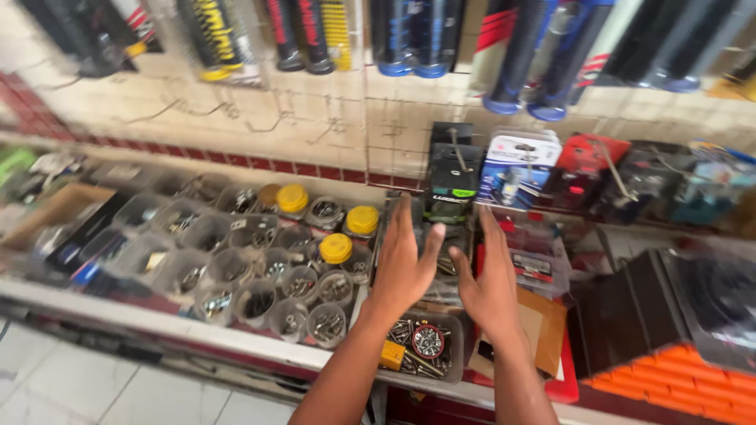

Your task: The person picks up several packaged motorcycle parts from a counter, including light bulbs and hand grips, and places them onto a wall-mounted wire display rack.

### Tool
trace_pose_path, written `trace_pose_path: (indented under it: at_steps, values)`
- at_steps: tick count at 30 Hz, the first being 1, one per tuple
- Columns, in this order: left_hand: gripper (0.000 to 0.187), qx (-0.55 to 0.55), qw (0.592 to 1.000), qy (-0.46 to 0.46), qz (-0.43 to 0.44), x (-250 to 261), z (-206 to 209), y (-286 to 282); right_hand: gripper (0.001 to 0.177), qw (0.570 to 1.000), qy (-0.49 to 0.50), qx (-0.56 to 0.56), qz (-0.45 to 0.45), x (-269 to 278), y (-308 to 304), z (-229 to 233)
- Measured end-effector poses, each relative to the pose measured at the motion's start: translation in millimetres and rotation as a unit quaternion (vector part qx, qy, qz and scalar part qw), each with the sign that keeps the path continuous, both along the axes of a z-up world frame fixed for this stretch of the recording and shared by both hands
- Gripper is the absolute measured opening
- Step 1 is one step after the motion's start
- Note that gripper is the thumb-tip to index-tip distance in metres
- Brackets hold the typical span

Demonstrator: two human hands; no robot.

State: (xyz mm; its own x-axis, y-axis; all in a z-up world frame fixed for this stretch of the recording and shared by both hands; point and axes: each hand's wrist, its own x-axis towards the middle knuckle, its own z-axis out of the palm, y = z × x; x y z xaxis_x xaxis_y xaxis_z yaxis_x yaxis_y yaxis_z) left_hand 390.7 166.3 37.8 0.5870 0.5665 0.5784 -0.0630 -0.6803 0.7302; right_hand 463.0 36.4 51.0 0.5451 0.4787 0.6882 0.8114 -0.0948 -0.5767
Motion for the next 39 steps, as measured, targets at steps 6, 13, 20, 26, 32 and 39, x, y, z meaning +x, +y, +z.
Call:
trace_pose_path:
  at_steps: [6, 13, 20, 26, 32, 39]
  values:
    - [0.06, 0.115, 0.988, 0.035, 0.101, -48, -20, -23, 0.048, 0.998, 0.035, -0.047, 0.023, -25, -15, -15]
    - [0.057, 0.12, 0.968, 0.091, 0.199, -115, -27, -45, 0.039, 0.99, -0.001, -0.041, 0.137, -63, -2, -31]
    - [0.056, 0.103, 0.944, 0.118, 0.29, -185, -35, -71, 0.041, 0.962, -0.019, -0.041, 0.268, -114, 7, -36]
    - [0.054, 0.074, 0.909, 0.133, 0.388, -262, -61, -115, 0.041, 0.931, -0.008, -0.085, 0.356, -187, 3, -54]
    - [0.05, 0.037, 0.855, 0.138, 0.499, -335, -69, -173, 0.04, 0.873, -0.029, -0.081, 0.48, -260, -25, -65]
    - [0.049, 0.017, 0.805, 0.13, 0.579, -371, -74, -237, 0.039, 0.835, -0.011, -0.13, 0.534, -303, -78, -65]
